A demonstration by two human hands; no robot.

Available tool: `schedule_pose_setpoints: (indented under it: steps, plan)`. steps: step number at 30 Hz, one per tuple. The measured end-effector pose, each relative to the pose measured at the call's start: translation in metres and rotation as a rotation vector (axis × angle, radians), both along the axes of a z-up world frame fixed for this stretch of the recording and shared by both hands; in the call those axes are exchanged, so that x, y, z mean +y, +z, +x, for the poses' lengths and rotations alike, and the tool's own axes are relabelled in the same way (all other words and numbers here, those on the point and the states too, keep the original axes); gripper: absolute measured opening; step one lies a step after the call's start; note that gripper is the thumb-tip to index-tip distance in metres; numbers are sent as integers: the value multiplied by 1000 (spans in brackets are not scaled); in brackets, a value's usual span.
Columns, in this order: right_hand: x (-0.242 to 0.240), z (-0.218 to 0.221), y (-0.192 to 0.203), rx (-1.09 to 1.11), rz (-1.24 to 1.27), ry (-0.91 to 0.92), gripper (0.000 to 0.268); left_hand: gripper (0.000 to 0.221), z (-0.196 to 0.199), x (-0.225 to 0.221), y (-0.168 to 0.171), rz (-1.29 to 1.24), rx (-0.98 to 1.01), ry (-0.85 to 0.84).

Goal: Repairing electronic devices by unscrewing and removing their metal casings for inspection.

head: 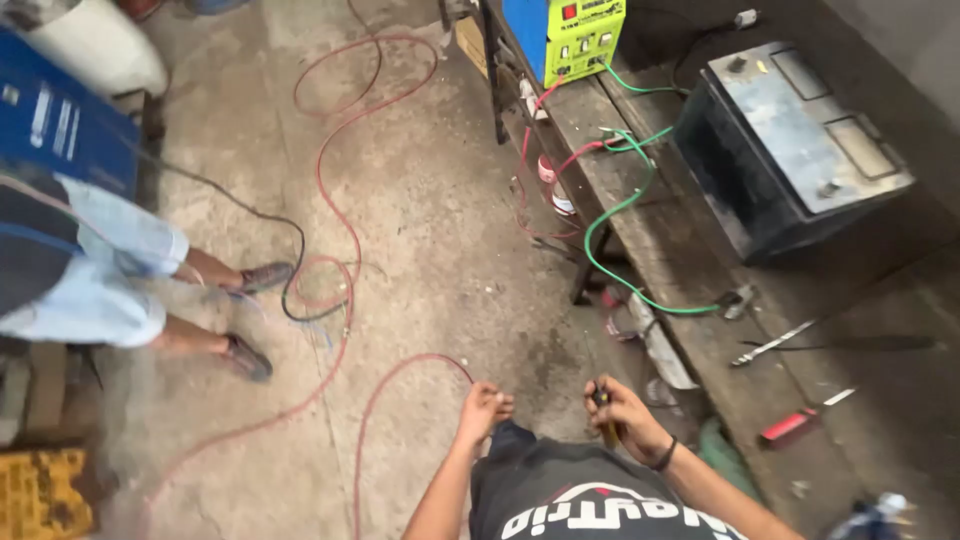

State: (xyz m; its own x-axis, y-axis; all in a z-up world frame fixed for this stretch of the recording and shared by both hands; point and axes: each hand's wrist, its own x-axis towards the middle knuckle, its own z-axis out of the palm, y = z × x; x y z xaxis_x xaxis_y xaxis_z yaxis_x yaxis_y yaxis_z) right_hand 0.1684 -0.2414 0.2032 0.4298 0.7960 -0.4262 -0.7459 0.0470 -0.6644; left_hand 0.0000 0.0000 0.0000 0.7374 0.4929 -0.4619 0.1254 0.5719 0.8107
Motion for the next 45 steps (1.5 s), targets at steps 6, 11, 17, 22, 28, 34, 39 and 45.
schedule_pose_setpoints:
  steps: [6, 11, 17, 22, 28, 34, 39, 45]
  plan:
    - [152, 20, 35, -1435, -335, 204, 24, 20, 53, 109, 125, -30, -138, -300]
    - [234, 44, 54, -1624, -303, 237, 34, 53, 88, 150, 202, 24, -225, -401]
    - [326, 119, 49, -1584, -222, 279, 23, 64, 147, 230, 196, -115, -89, -303]
    - [413, 220, 37, -1570, -129, 454, 25, 68, 222, 317, 194, -58, 19, -308]
    - [505, 379, 85, -1571, -22, 263, 16, 67, 383, 419, 248, -87, -150, -323]
    - [555, 499, 153, -1453, -53, -76, 17, 50, 533, 521, 299, 270, -116, -646]
    - [603, 553, 187, -1318, -208, -443, 10, 33, 668, 638, 306, 699, -169, -803]
    - [657, 597, 181, -1404, -741, -593, 20, 21, 888, 724, 360, 939, -512, -1045]
